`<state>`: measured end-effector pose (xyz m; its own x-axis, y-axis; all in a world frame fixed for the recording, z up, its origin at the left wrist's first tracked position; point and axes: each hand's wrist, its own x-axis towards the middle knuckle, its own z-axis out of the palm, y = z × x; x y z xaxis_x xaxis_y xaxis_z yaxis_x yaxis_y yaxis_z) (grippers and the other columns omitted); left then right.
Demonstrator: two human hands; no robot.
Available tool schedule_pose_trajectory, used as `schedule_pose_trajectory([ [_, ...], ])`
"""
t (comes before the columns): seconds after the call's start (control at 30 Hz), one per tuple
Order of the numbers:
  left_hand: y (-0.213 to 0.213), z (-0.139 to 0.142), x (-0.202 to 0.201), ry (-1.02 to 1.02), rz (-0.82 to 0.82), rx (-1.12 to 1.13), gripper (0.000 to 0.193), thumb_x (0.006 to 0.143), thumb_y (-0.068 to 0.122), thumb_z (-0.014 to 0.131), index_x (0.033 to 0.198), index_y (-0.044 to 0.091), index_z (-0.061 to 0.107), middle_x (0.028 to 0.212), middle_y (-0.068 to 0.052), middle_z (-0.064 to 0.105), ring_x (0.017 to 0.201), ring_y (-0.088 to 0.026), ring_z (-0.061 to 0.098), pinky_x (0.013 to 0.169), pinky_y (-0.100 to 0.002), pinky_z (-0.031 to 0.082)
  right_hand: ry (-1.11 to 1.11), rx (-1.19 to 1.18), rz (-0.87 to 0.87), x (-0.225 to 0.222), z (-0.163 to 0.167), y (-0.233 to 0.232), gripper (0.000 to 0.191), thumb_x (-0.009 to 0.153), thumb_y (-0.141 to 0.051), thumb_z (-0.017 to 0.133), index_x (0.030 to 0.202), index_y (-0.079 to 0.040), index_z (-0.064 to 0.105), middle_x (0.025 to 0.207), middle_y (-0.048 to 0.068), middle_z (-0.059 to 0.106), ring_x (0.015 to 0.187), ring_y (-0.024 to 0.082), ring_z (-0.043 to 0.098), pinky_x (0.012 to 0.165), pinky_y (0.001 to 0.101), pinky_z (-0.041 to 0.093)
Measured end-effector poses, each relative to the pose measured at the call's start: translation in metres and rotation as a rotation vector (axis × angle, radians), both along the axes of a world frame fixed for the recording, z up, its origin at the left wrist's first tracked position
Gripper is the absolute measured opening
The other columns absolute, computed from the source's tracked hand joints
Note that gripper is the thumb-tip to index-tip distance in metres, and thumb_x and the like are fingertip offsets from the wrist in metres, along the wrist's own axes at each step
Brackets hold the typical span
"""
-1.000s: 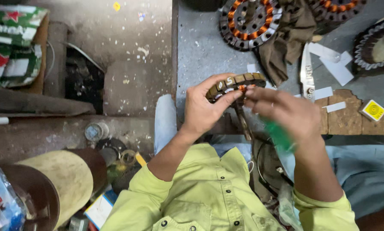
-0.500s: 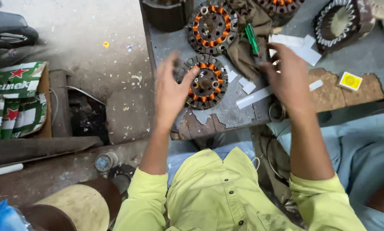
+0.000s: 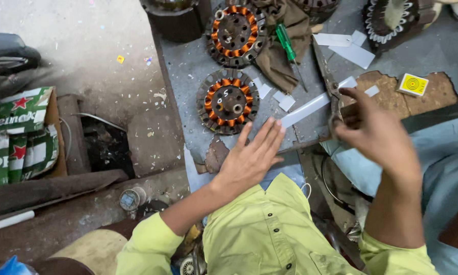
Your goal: The person inserts white insulating strips into the slots of a stator core, trims them with scissors, and uses a screwdriver to press them into place. The person repeats this process for multiple slots on the same component.
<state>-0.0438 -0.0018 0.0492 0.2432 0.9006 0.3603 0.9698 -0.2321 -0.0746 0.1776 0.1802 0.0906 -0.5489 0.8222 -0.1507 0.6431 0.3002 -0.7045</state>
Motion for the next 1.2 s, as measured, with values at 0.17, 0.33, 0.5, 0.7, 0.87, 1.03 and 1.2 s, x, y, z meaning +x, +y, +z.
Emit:
schedule_pose_trajectory([
  [0.17, -0.009, 0.001, 0.003, -0.118, -0.135, 0.022, 0.046, 0.091, 0.018, 0.065, 0.132, -0.004, 0.064, 0.132, -0.015, 0.065, 0.12, -0.028, 0.062, 0.106, -0.041, 0.048, 0.419, -0.25, -0.165, 0.031, 0.01, -0.009, 0.063, 0.086, 0.008, 0.068, 0.147, 0.003, 0.052, 0.11, 0.01, 0.064, 0.097, 0.013, 0.064, 0.08, 0.025, 0.054],
  [0.33, 0.001, 0.009, 0.006, -0.347, -0.237, 0.212, 0.031, 0.09, 0.007, 0.068, 0.118, -0.008, 0.069, 0.108, -0.015, 0.071, 0.098, -0.029, 0.07, 0.086, -0.037, 0.058, 0.69, -0.097, -0.406, 0.054, 0.01, -0.054, 0.072, 0.075, 0.001, 0.071, 0.142, 0.002, 0.044, 0.102, 0.004, 0.064, 0.093, 0.008, 0.068, 0.081, 0.0211, 0.058],
  [0.5, 0.018, 0.02, 0.026, -0.933, 0.124, 0.316, 0.029, 0.091, -0.002, 0.076, 0.119, -0.002, 0.073, 0.103, -0.013, 0.072, 0.089, -0.024, 0.072, 0.077, -0.032, 0.059, 0.8, 0.08, -0.221, 0.081, -0.051, -0.094, 0.071, 0.087, -0.016, 0.084, 0.145, 0.003, 0.048, 0.082, 0.002, 0.065, 0.061, 0.011, 0.061, 0.061, 0.0207, 0.052],
  [0.7, 0.038, -0.002, 0.037, -2.28, 0.203, 0.161, 0.029, 0.095, 0.0, 0.074, 0.123, -0.006, 0.071, 0.109, -0.008, 0.073, 0.093, -0.014, 0.072, 0.085, -0.03, 0.062, 0.672, -0.507, 0.193, 0.087, -0.16, -0.151, 0.096, 0.094, -0.028, 0.084, 0.163, -0.008, 0.019, 0.083, 0.009, 0.069, 0.071, 0.015, 0.065, 0.064, 0.0283, 0.054],
  [0.87, 0.024, -0.011, 0.031, -2.355, 0.272, 0.019, 0.031, 0.094, 0.0, 0.076, 0.124, -0.006, 0.071, 0.105, -0.009, 0.076, 0.091, -0.011, 0.071, 0.084, -0.027, 0.06, 0.755, -0.691, 0.159, 0.077, -0.178, -0.152, 0.113, 0.081, -0.051, 0.083, 0.165, -0.006, 0.021, 0.086, 0.007, 0.065, 0.069, 0.011, 0.057, 0.059, 0.0228, 0.047],
  [1.03, 0.024, -0.011, 0.033, -2.245, 0.363, 0.026, 0.037, 0.091, -0.001, 0.078, 0.127, -0.004, 0.07, 0.098, -0.004, 0.073, 0.089, -0.006, 0.068, 0.082, -0.021, 0.056, 0.756, -0.78, 0.225, 0.062, -0.161, -0.139, 0.111, 0.086, -0.049, 0.082, 0.166, -0.003, 0.021, 0.081, 0.002, 0.058, 0.067, 0.009, 0.053, 0.057, 0.0236, 0.043],
  [1.2, 0.025, -0.017, 0.034, -2.237, 0.357, 0.046, 0.039, 0.092, -0.002, 0.076, 0.13, -0.003, 0.069, 0.097, -0.002, 0.072, 0.087, -0.005, 0.067, 0.081, -0.02, 0.056, 0.681, -0.875, 0.168, 0.058, -0.166, -0.138, 0.105, 0.088, -0.022, 0.083, 0.164, -0.01, 0.011, 0.07, 0.0, 0.05, 0.054, 0.01, 0.048, 0.047, 0.0261, 0.041],
])
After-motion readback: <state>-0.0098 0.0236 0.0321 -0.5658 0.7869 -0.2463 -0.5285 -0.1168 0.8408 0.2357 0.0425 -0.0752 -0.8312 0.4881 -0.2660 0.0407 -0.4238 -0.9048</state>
